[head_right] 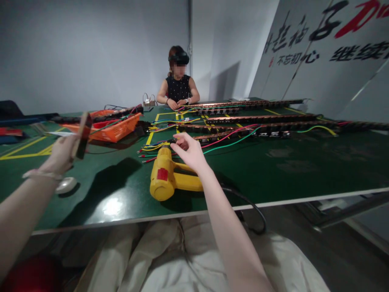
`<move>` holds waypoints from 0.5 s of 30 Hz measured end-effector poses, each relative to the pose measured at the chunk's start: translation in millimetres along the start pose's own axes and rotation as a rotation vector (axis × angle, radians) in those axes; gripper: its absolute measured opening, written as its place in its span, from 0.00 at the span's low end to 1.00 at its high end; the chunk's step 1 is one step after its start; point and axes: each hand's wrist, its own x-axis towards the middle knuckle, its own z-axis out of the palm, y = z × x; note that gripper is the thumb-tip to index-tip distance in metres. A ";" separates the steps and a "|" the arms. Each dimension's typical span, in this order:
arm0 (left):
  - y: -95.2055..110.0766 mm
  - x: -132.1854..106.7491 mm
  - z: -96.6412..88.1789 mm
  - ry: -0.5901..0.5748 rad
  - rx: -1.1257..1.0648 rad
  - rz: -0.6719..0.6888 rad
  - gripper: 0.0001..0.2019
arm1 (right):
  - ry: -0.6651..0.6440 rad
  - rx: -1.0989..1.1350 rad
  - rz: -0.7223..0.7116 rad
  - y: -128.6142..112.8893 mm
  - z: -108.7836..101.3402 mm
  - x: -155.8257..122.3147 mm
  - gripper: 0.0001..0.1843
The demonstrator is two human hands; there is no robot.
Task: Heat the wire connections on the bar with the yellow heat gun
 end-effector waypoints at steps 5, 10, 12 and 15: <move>59.1 -119.1 15.5 -0.282 -1.001 -0.047 0.28 | 0.106 0.468 0.087 -54.4 52.2 -30.2 0.24; 74.2 -213.9 22.7 -0.518 -1.167 -0.469 0.27 | -0.079 0.812 0.168 -96.6 94.5 -69.5 0.26; 68.6 -228.5 23.4 -0.561 -1.168 -0.539 0.25 | -0.092 0.887 0.182 -107.2 94.7 -79.1 0.24; 55.6 -237.4 23.1 -0.692 -1.203 -0.602 0.25 | -0.091 0.992 0.252 -115.0 85.7 -86.5 0.23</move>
